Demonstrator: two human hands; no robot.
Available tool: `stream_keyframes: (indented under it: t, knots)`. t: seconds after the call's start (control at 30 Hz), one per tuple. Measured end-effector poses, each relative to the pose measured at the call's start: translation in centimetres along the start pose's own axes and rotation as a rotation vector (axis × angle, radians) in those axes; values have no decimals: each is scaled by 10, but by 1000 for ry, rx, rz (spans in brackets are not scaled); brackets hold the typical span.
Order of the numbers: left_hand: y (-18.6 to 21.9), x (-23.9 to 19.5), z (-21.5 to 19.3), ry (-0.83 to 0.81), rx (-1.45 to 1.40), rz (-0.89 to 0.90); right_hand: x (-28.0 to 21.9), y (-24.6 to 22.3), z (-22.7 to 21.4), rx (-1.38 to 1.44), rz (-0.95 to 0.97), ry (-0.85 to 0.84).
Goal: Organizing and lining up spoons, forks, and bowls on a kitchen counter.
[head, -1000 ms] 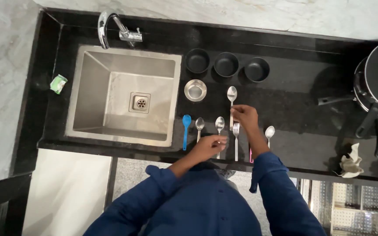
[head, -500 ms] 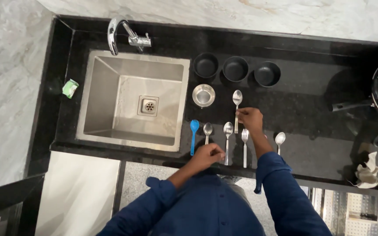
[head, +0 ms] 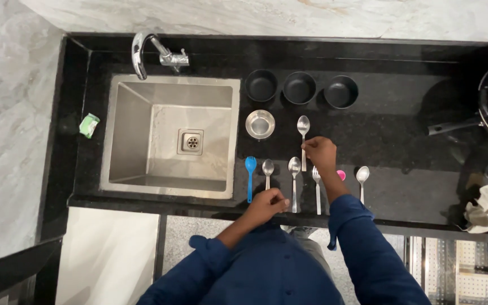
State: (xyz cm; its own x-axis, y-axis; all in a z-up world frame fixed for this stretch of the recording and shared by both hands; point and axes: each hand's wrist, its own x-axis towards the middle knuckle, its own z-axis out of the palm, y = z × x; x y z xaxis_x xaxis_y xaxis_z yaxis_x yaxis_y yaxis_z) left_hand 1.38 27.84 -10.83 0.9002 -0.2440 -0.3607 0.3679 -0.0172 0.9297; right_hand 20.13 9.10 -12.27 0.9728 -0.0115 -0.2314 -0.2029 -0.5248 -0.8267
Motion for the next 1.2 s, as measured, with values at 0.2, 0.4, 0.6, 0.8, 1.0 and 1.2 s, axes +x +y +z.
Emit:
stream_keyframes:
  t: [0.2, 0.4, 0.6, 0.8, 1.0, 1.2]
  knots:
    - [-4, -3, 3, -29, -23, -35, 0, 7, 1, 99, 53, 4]
    - [-30, 7, 16, -93, -169, -40, -19, 1, -17, 87, 75, 17]
    - [-29, 20, 41, -302, -205, -52, -94, 9, -77, 354, 40, 133]
    - [-12, 34, 80, -510, -201, -138, -182, 78, -134, 430, 187, 357]
    - [-6, 42, 137, -627, -33, -184, -259, 162, -188, 640, 314, 613]
    - [11, 46, 189, -672, 65, -89, -300, 257, -231, 664, 419, 837]
